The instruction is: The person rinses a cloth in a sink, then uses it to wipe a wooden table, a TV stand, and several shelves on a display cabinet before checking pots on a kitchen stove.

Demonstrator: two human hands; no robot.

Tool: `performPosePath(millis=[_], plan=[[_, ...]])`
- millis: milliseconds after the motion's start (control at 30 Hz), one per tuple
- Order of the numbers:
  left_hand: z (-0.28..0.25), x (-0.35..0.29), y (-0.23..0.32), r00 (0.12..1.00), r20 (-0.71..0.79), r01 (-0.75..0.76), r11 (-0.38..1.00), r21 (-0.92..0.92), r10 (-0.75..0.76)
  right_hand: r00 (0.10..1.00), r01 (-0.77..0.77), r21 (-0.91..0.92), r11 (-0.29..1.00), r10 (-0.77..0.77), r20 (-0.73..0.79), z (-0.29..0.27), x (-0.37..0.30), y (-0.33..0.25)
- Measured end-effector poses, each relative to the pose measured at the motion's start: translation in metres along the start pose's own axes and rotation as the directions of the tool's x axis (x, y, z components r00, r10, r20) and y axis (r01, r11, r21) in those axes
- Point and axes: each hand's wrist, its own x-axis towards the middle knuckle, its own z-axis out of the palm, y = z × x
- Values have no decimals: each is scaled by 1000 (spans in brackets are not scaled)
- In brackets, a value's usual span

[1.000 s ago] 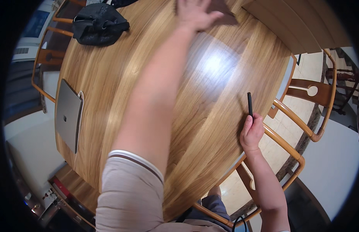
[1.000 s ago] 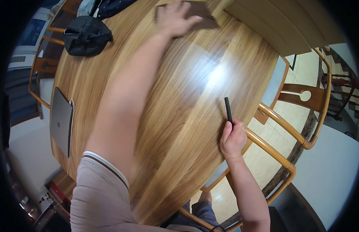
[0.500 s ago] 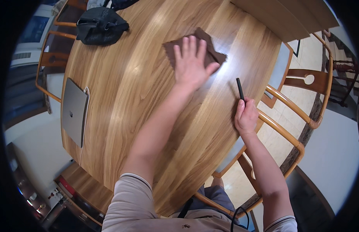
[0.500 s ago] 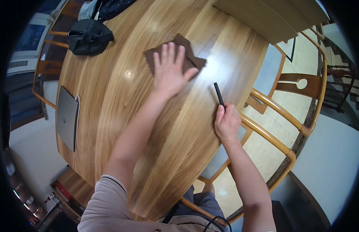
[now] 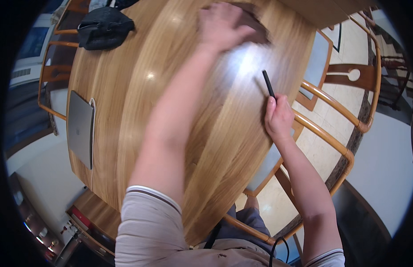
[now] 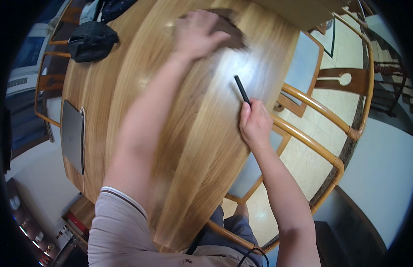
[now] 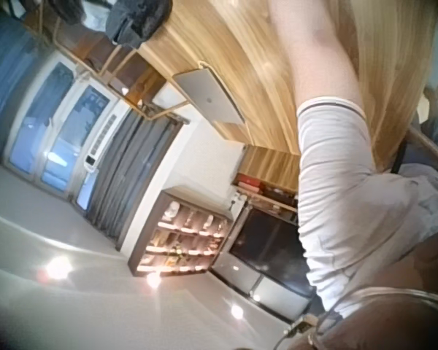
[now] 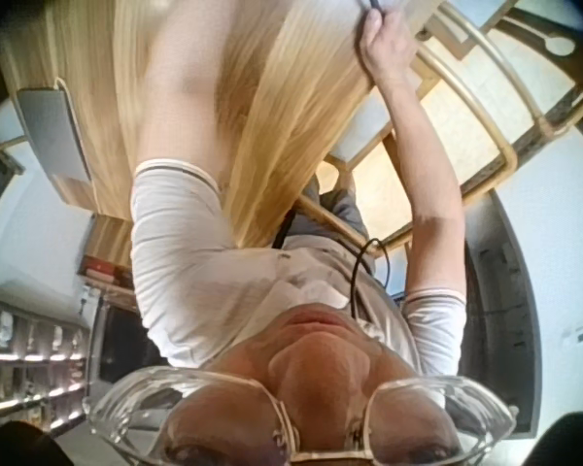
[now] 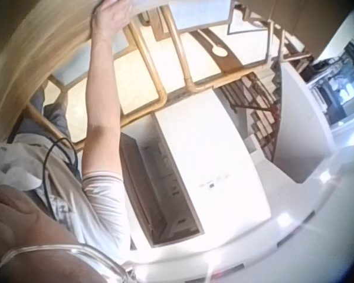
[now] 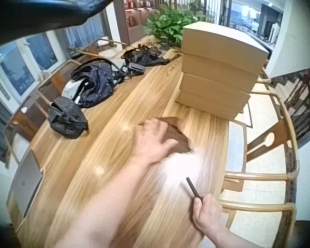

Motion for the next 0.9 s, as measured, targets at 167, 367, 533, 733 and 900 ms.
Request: performPosePath(millis=[167,367,533,733,900], plan=[[-27,-45,-124,895,68,432,895,113,-441,999,14,54,998,-11,-48,2,1,2],[-12,-14,-67,821,98,541,820,184,-563,998,-7,99,995,13,-55,3,-1,-3],[-16,38,115,953,289,107,994,-27,-95,992,-25,70,997,33,-125,6,0,3],[19,-45,94,984,-163,-90,987,-132,68,992,35,80,996,-25,-121,14,-1,-5],[-80,-221,93,973,66,229,966,-118,-223,991,-49,76,996,58,-118,10,-3,12]])
